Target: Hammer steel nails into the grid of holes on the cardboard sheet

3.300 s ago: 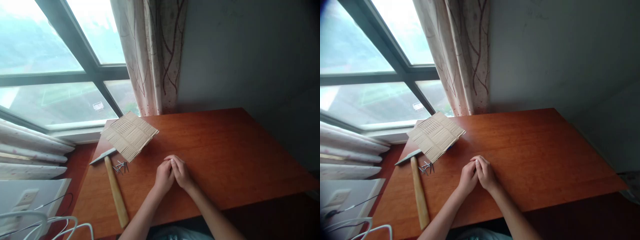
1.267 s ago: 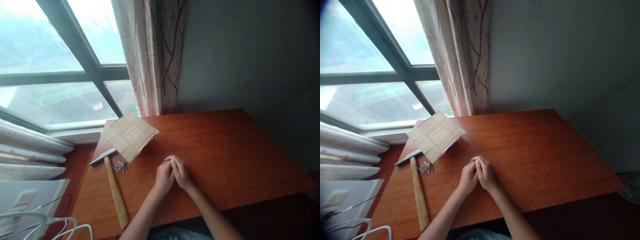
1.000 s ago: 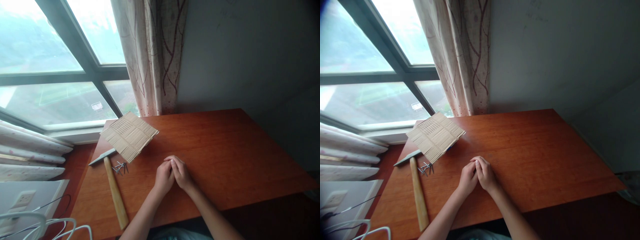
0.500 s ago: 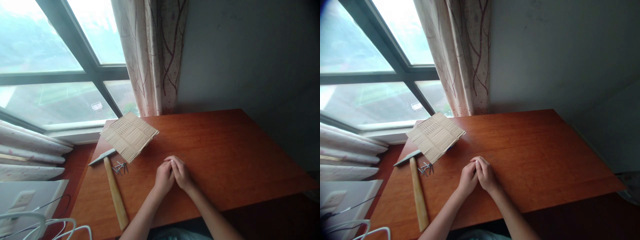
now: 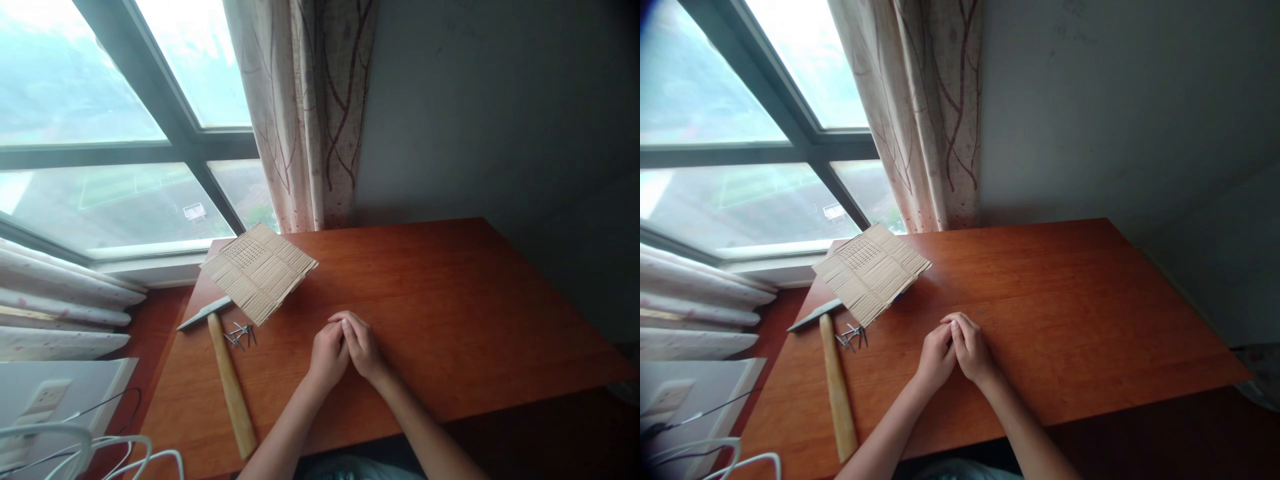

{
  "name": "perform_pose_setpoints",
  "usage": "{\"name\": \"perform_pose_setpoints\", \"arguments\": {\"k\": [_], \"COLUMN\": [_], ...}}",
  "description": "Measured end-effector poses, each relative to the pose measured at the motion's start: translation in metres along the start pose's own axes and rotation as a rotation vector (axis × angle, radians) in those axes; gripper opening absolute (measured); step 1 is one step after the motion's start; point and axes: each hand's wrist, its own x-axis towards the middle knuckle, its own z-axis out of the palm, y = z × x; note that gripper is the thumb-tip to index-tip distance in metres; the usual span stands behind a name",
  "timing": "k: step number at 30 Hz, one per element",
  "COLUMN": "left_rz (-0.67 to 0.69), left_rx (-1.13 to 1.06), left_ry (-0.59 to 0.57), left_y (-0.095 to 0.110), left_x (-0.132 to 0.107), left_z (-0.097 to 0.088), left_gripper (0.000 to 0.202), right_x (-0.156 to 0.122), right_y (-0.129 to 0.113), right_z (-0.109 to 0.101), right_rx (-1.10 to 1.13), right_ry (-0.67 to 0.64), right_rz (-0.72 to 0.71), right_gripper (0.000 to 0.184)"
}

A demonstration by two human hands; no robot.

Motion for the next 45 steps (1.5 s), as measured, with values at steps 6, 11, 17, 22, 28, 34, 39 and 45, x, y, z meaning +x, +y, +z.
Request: {"name": "perform_pose_setpoints", "arguments": {"k": [6,11,17,22,28,34,39,45], "left_rz": [-0.009,0.003,-0.012,-0.020,-0.009,-0.012,-0.007,-0.015], "left_rx": [-0.003,-0.002,-0.011,-0.008,0.003,-0.003,0.002,0.005], "left_ry": [-0.009,0.001,-0.007,-0.009,0.001,-0.001,-0.001,-0.011], "left_y": [-0.0026,-0.0016,-0.0030,-0.0044,-0.0008,0.0014,0.0007,0.0003], "left_x": [-0.0012,-0.0008,-0.0013,-0.0019,-0.0007,-0.0004,-0.0007,-0.0007], "left_z": [0.0008,-0.0001,0.0013,0.0014,-0.0002,-0.0004,-0.0009,-0.0010], "left_gripper": [0.018,0.018,0.017,0.018,0.019,0.019,0.019,0.019], "right_x": [-0.0006,-0.0011,0.0001,0.0002,0.0003,-0.0002,-0.0006,-0.0003], "right_y": [0.0016,0.0022,-0.0005,-0.0021,-0.0012,0.0002,0.0001,0.0011], "right_z": [0.0011,0.0009,0.0000,0.0000,-0.0005,0.0005,0.0005,0.0005], "right_rx": [0.000,0.004,0.002,-0.004,-0.007,-0.003,-0.007,-0.002], "right_ry": [0.001,0.001,-0.003,0.004,-0.003,0.002,0.003,0.000], "right_rz": [0.002,0.004,0.007,0.009,0.013,0.015,0.016,0.013], "right_gripper": [0.036,0.036,0.037,0.037,0.037,0.037,0.037,0.037]}}
